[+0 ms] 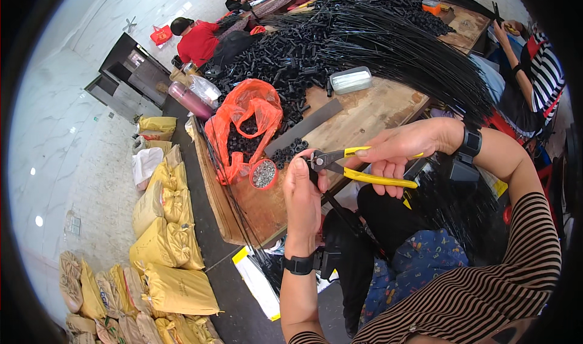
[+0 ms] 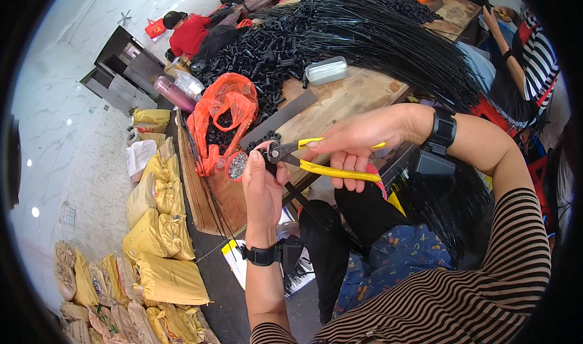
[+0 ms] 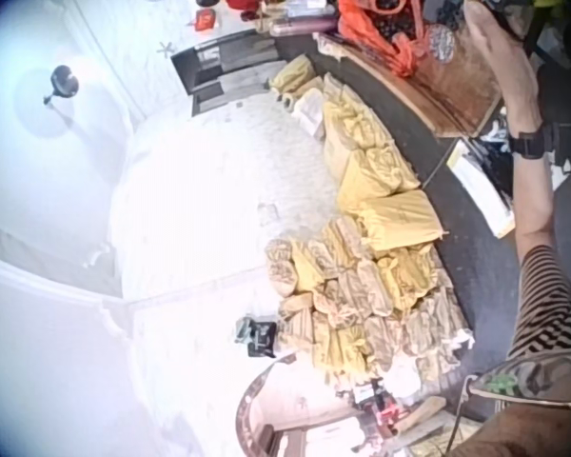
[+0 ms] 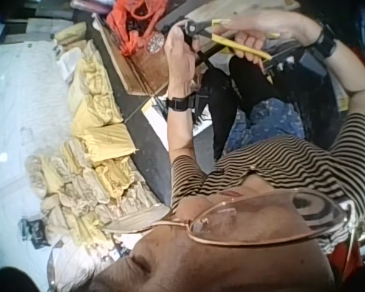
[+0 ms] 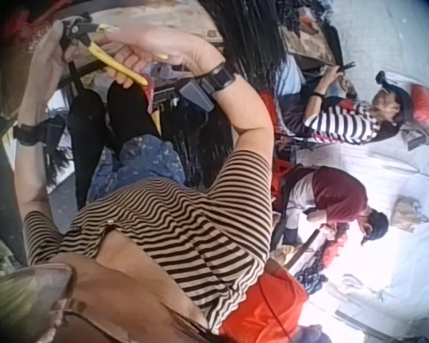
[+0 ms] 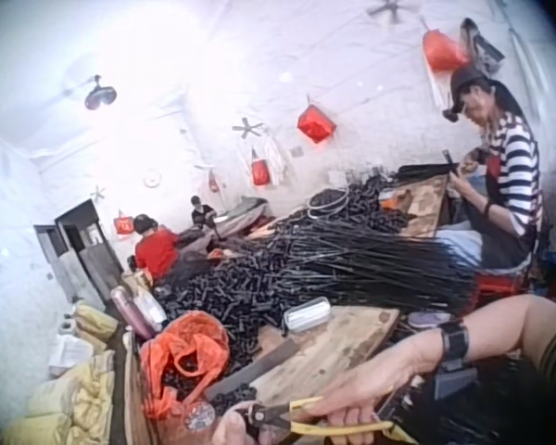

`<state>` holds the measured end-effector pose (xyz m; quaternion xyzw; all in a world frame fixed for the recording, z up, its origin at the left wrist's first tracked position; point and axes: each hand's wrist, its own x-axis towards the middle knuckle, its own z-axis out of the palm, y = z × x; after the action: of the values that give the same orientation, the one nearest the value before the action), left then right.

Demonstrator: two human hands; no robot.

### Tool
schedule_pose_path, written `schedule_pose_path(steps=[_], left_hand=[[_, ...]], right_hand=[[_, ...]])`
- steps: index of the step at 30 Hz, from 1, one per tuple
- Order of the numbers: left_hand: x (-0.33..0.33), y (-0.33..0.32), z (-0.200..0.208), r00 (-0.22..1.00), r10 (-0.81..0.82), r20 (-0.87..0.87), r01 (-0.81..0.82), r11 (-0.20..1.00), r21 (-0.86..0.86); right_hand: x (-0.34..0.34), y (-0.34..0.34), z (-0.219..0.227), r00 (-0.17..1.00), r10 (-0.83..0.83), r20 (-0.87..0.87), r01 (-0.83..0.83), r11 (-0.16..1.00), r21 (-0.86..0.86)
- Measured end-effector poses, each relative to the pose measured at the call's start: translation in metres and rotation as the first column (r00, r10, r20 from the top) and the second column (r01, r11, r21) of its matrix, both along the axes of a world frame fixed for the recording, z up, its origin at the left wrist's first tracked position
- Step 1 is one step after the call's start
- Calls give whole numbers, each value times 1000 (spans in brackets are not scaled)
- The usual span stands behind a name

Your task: The recorder is assembling umbrella frames by attaching wire components using pliers.

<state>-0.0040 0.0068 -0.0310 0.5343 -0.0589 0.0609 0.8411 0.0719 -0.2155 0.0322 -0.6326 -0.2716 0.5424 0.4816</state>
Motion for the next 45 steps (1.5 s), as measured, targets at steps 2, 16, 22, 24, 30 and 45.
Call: schedule_pose_path(steps=[2,16,22,24,30,45], left_hand=[[1,0,0,1000,8,-4,-8,1000,5],[-4,-3,0,1000,14,14,-14,1000,-9],[-5,-3,1,1000,13,10,-13,1000,-20],[-6,-2,1,999,11,41,-11,1000,-5],[-7,0,-2,999,8,37,-7,999,-47],[-45,52,-3,903,430,-13,-425,888,-175]], right_hand=[[1,1,-6,999,21,32,-21,1000,9],[1,3,2,997,57,-54,-54,996,65],[-7,5,-10,991,40,-129,-23,991,131],[-11,7,-13,984,25,-179,1,989,146],[-13,8,-38,847,113,-520,58,952,301],[23,109,-51,327,-249,912,99,969,229]])
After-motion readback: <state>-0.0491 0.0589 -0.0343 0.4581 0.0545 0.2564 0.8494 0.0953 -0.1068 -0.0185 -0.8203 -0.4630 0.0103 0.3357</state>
